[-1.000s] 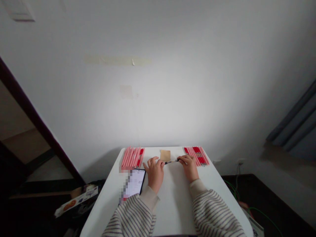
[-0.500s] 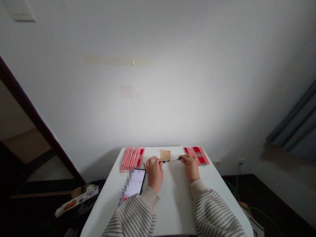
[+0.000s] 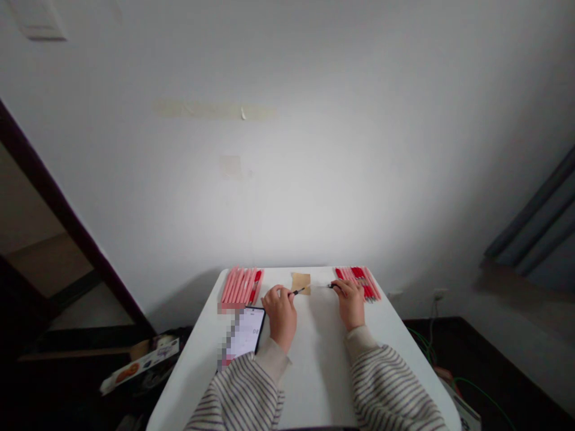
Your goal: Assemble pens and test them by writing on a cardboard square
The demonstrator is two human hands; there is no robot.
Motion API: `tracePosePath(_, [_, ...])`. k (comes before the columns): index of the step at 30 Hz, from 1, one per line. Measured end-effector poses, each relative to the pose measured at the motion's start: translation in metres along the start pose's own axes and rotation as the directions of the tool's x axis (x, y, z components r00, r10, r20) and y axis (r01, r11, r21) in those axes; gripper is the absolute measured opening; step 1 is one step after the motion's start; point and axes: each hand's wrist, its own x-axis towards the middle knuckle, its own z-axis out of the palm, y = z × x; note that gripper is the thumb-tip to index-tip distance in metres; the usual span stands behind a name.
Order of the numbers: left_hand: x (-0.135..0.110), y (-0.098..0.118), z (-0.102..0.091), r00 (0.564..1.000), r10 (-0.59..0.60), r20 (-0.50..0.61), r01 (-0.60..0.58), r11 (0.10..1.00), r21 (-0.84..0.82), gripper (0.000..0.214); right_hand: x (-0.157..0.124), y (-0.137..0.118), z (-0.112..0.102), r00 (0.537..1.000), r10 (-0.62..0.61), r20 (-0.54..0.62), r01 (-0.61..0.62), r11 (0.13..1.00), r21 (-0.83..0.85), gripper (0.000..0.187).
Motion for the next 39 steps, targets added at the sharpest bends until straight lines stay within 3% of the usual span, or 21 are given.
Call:
tracePosePath(15, [-0.001,0.009,-0.006,0.995,0.012,-0.102,0.004,0.988,0.157,0.019,-0.002,-0.004,0.000,1.000,-0.018,0.020,0.018,1.000,0.000,0.048])
tracePosePath(21, [0.000,0.012,-0.010,0.995,-0.006,-0.095,0.028,0.973,0.228,0.018,-0.002,-0.010,-0.003,0.999,-0.009,0.046,0.009,1.000,0.002,0.046])
tracePosePath(30, [-0.002,0.010,-0.007,1.000,0.007,-0.008,-0.004,0.968,0.251,0.017,-0.001,-0.010,-0.003,0.996,-0.014,0.083,0.015,1.000,-0.010,0.041])
tracePosePath(39, [-0.003,0.012,-0.008,1.000,-0.016,0.006,0.014,0.970,0.241,0.020,-0.002,-0.012,-0.002,0.997,-0.009,0.075,0.010,1.000,-0.003,0.043])
